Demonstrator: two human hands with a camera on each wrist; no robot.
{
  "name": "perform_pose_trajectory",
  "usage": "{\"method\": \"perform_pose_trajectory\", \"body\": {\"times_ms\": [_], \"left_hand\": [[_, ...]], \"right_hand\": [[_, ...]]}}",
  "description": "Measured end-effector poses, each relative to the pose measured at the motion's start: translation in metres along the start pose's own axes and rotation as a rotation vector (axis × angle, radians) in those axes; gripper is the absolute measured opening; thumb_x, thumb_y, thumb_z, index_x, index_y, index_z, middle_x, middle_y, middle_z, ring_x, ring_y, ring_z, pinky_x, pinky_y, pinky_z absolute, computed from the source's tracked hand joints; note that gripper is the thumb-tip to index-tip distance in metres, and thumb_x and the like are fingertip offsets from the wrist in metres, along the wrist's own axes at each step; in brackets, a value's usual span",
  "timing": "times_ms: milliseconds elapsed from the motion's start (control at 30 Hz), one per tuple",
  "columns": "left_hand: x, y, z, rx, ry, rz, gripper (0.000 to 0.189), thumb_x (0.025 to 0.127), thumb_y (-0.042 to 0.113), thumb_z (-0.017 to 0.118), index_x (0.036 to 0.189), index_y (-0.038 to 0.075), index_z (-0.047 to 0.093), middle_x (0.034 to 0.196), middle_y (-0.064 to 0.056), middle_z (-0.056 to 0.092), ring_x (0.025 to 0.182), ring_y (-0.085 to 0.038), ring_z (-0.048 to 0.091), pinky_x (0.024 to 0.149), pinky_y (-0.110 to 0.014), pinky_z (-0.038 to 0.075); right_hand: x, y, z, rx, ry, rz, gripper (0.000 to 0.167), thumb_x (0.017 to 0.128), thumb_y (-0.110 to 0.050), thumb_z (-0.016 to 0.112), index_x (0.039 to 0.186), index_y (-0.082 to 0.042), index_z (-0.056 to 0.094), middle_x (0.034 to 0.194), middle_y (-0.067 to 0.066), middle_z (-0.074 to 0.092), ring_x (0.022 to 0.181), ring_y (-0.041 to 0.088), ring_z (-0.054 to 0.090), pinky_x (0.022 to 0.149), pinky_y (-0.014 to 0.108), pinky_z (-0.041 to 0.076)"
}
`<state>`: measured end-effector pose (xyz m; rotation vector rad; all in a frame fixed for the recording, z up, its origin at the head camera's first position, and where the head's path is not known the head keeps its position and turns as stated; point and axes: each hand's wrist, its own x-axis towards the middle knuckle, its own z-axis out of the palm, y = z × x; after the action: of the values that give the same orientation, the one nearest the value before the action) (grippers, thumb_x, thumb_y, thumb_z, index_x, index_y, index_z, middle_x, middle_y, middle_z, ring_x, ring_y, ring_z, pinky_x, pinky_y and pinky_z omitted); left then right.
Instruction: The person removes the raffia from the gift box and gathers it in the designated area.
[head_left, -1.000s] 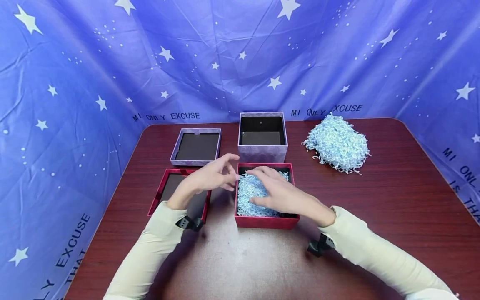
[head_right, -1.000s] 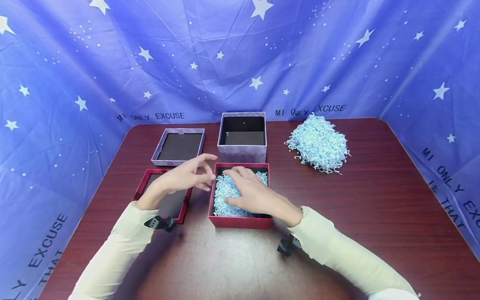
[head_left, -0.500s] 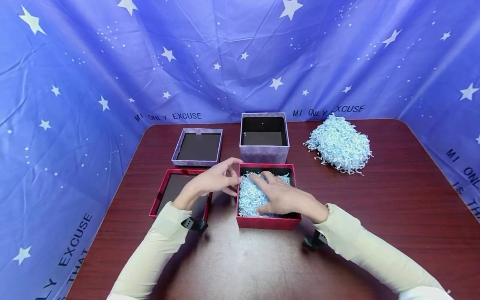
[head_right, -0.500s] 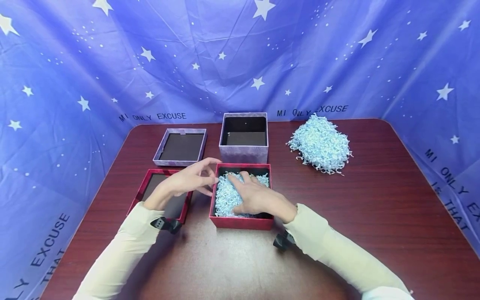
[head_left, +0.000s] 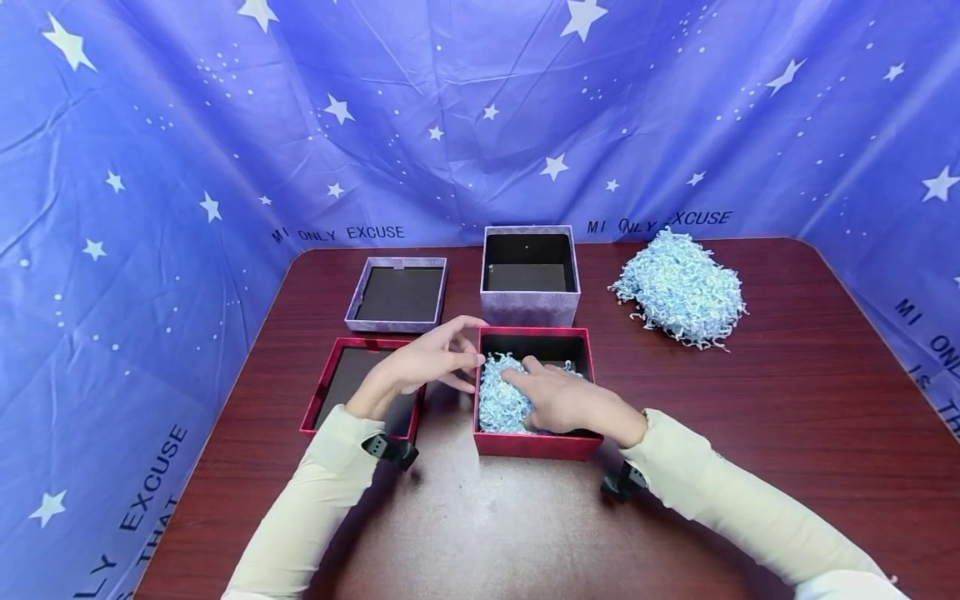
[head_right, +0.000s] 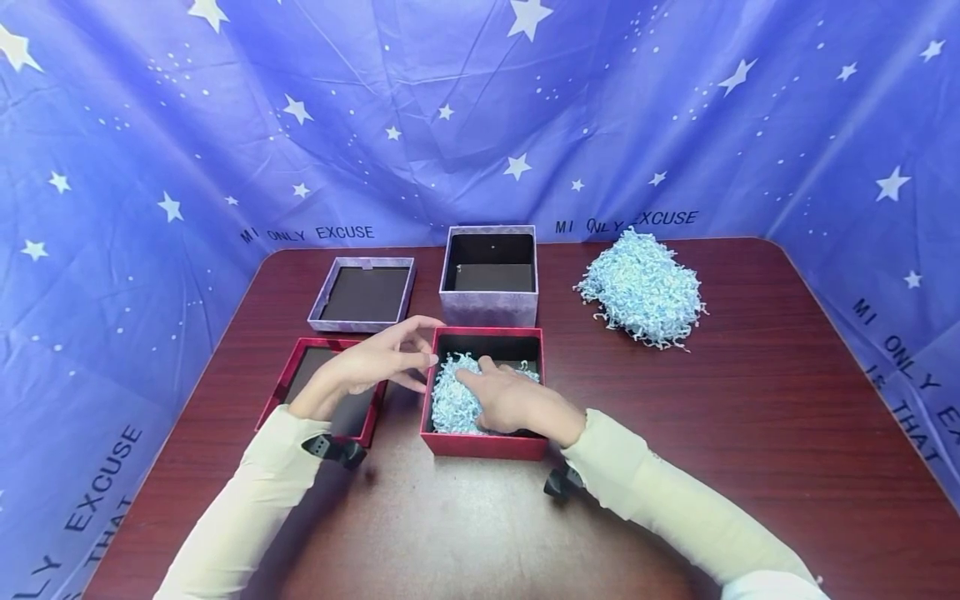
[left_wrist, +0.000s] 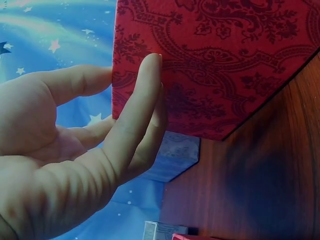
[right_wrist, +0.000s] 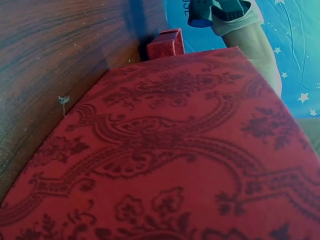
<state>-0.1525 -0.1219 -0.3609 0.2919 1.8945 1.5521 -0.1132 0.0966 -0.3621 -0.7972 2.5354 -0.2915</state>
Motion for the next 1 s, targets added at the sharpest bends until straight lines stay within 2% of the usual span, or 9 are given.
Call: {"method": "perform_pose_trajectory", "body": {"times_ms": [167, 267, 400, 500, 700, 900, 1000], "left_hand": [[0.001, 0.000, -0.001, -0.019, -0.007, -0.010, 0.053, 0.093, 0.002, 0.054, 0.140, 0.013, 0.034, 0.100, -0.014, 0.049, 0.086, -0.022, 0.062, 0.081, -0.055, 0.055], [0.001, 0.000, -0.001, -0.024, -0.011, -0.014, 0.053, 0.093, 0.002, 0.054, 0.141, 0.013, 0.033, 0.100, -0.014, 0.049, 0.088, -0.023, 0.061, 0.082, -0.056, 0.054], [0.001, -0.001, -0.002, -0.031, -0.018, -0.014, 0.053, 0.094, 0.002, 0.054, 0.141, 0.013, 0.032, 0.101, -0.015, 0.049, 0.089, -0.023, 0.061, 0.083, -0.057, 0.053], [0.001, -0.001, -0.002, -0.036, -0.020, -0.015, 0.053, 0.094, 0.003, 0.055, 0.141, 0.013, 0.032, 0.100, -0.014, 0.049, 0.088, -0.022, 0.061, 0.083, -0.057, 0.053], [0.001, -0.001, -0.003, -0.052, -0.027, -0.014, 0.054, 0.094, 0.003, 0.055, 0.141, 0.013, 0.032, 0.099, -0.014, 0.048, 0.086, -0.023, 0.060, 0.083, -0.057, 0.053], [0.001, -0.001, -0.004, -0.034, -0.030, -0.010, 0.052, 0.094, -0.002, 0.048, 0.141, 0.012, 0.032, 0.098, -0.013, 0.046, 0.086, -0.024, 0.057, 0.083, -0.057, 0.053], [0.002, -0.002, -0.004, -0.019, -0.022, -0.009, 0.051, 0.094, -0.003, 0.048, 0.140, 0.012, 0.033, 0.098, -0.012, 0.046, 0.084, -0.021, 0.059, 0.083, -0.057, 0.054]], "right_hand": [[-0.001, 0.003, 0.000, 0.061, 0.013, -0.025, 0.067, 0.083, -0.017, 0.072, 0.143, -0.015, 0.041, 0.136, 0.018, 0.044, 0.114, 0.031, 0.055, 0.093, 0.049, 0.052], [-0.003, 0.005, -0.001, 0.096, 0.041, -0.050, 0.065, 0.082, -0.015, 0.072, 0.141, -0.014, 0.044, 0.129, 0.014, 0.049, 0.108, 0.025, 0.056, 0.089, 0.045, 0.053], [-0.007, 0.005, -0.004, 0.125, 0.074, -0.064, 0.064, 0.082, -0.015, 0.072, 0.141, -0.015, 0.044, 0.122, 0.007, 0.051, 0.107, 0.020, 0.053, 0.087, 0.045, 0.051], [-0.011, 0.004, -0.009, 0.148, 0.082, -0.061, 0.065, 0.083, -0.016, 0.071, 0.142, -0.017, 0.044, 0.124, 0.005, 0.051, 0.110, 0.019, 0.051, 0.088, 0.047, 0.048], [-0.019, 0.003, -0.021, 0.158, 0.112, -0.107, 0.064, 0.082, -0.014, 0.072, 0.140, -0.013, 0.046, 0.121, 0.005, 0.052, 0.101, 0.016, 0.052, 0.082, 0.037, 0.050], [-0.027, 0.004, -0.033, 0.167, 0.157, -0.150, 0.063, 0.080, -0.012, 0.071, 0.139, -0.010, 0.047, 0.123, 0.004, 0.053, 0.113, 0.020, 0.051, 0.096, 0.041, 0.049], [-0.032, 0.003, -0.040, 0.192, 0.166, -0.151, 0.064, 0.079, -0.011, 0.070, 0.139, -0.010, 0.047, 0.126, 0.004, 0.052, 0.114, 0.021, 0.051, 0.099, 0.042, 0.047]]}}
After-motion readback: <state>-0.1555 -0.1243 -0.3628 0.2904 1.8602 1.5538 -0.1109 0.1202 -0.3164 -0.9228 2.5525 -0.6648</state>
